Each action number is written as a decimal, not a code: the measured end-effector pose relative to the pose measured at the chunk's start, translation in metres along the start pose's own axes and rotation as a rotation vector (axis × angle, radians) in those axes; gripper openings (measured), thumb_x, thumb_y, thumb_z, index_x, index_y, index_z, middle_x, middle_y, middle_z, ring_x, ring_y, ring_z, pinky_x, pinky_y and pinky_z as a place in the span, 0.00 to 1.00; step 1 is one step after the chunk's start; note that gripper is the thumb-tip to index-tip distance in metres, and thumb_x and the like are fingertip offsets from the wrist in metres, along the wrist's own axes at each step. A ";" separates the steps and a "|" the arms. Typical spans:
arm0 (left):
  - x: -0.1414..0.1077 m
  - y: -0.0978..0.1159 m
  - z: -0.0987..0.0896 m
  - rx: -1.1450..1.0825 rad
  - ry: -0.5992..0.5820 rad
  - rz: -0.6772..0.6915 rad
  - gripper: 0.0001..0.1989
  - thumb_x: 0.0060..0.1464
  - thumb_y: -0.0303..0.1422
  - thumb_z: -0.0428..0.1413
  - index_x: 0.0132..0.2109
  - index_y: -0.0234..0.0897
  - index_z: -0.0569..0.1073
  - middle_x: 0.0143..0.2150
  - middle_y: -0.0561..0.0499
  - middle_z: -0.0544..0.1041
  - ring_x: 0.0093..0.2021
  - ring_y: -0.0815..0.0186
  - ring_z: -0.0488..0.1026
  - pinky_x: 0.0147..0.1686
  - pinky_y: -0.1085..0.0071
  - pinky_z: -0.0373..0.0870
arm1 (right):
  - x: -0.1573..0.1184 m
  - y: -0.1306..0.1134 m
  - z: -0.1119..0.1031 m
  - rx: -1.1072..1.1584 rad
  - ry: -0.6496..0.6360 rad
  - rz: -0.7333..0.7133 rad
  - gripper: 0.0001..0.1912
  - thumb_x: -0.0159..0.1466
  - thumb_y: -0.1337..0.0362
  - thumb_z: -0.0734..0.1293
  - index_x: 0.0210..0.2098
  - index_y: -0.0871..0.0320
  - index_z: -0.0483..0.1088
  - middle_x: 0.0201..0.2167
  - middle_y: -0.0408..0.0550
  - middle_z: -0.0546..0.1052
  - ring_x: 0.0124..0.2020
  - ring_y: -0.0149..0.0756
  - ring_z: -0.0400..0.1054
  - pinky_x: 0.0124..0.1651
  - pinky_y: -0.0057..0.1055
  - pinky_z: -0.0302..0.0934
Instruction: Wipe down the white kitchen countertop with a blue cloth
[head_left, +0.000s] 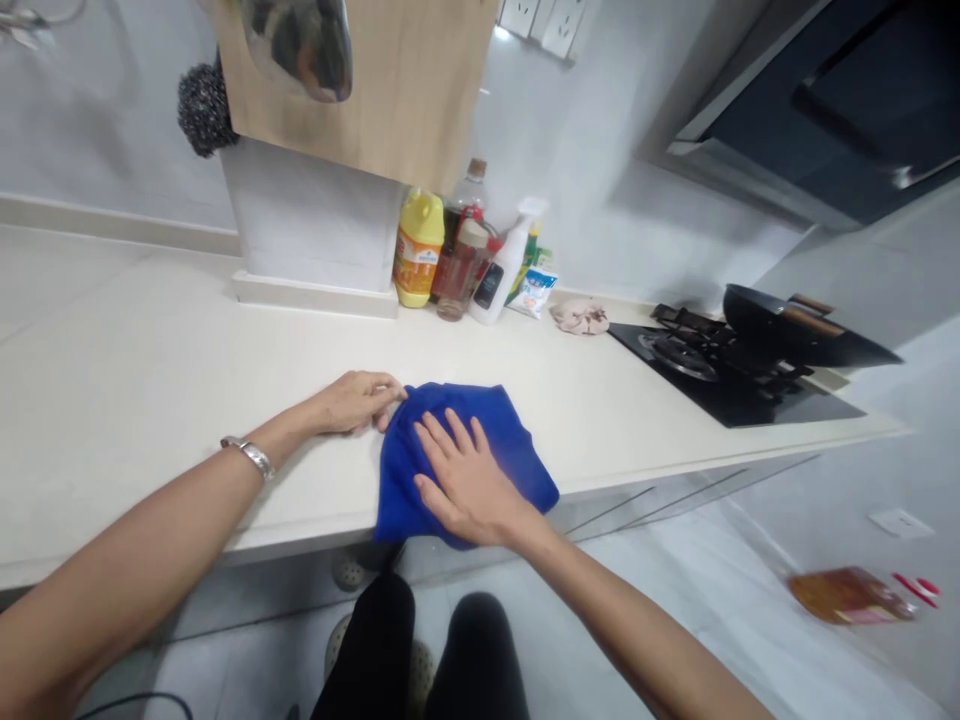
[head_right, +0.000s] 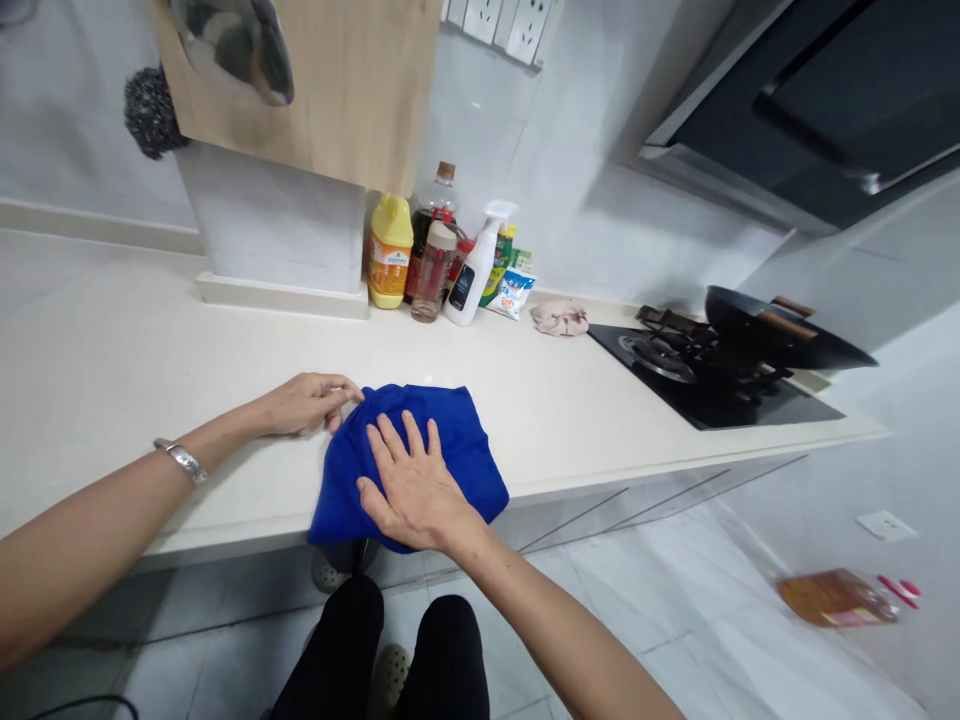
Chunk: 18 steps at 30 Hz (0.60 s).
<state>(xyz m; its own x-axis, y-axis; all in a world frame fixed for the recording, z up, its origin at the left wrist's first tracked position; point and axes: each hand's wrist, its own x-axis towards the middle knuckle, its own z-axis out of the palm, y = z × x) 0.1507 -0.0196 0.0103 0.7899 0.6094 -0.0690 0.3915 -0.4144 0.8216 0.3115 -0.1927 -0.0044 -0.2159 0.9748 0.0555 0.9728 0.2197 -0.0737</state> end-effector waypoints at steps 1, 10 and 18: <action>0.000 0.001 0.000 0.007 0.011 0.006 0.20 0.62 0.44 0.45 0.50 0.35 0.72 0.25 0.52 0.75 0.13 0.76 0.58 0.13 0.78 0.54 | -0.001 -0.006 0.001 0.003 0.014 0.004 0.36 0.71 0.52 0.52 0.70 0.69 0.45 0.71 0.60 0.44 0.71 0.63 0.30 0.67 0.66 0.30; 0.000 0.011 -0.003 0.086 0.123 -0.047 0.22 0.61 0.43 0.47 0.57 0.37 0.70 0.19 0.60 0.65 0.13 0.73 0.59 0.15 0.77 0.55 | 0.006 -0.082 0.022 -0.024 0.268 -0.032 0.38 0.70 0.46 0.53 0.67 0.72 0.52 0.67 0.66 0.55 0.68 0.69 0.42 0.65 0.67 0.41; -0.013 0.006 -0.005 0.461 0.353 0.099 0.20 0.59 0.44 0.48 0.50 0.41 0.77 0.15 0.61 0.63 0.18 0.73 0.58 0.24 0.78 0.56 | -0.012 -0.045 0.042 -0.249 0.559 -0.311 0.23 0.73 0.55 0.55 0.63 0.58 0.61 0.65 0.50 0.62 0.63 0.51 0.56 0.62 0.45 0.57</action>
<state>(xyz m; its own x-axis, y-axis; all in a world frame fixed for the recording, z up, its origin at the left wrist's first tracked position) 0.1406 -0.0267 0.0194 0.6589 0.7085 0.2528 0.5515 -0.6836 0.4781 0.2667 -0.2127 -0.0435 -0.4780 0.6869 0.5475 0.8771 0.4060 0.2565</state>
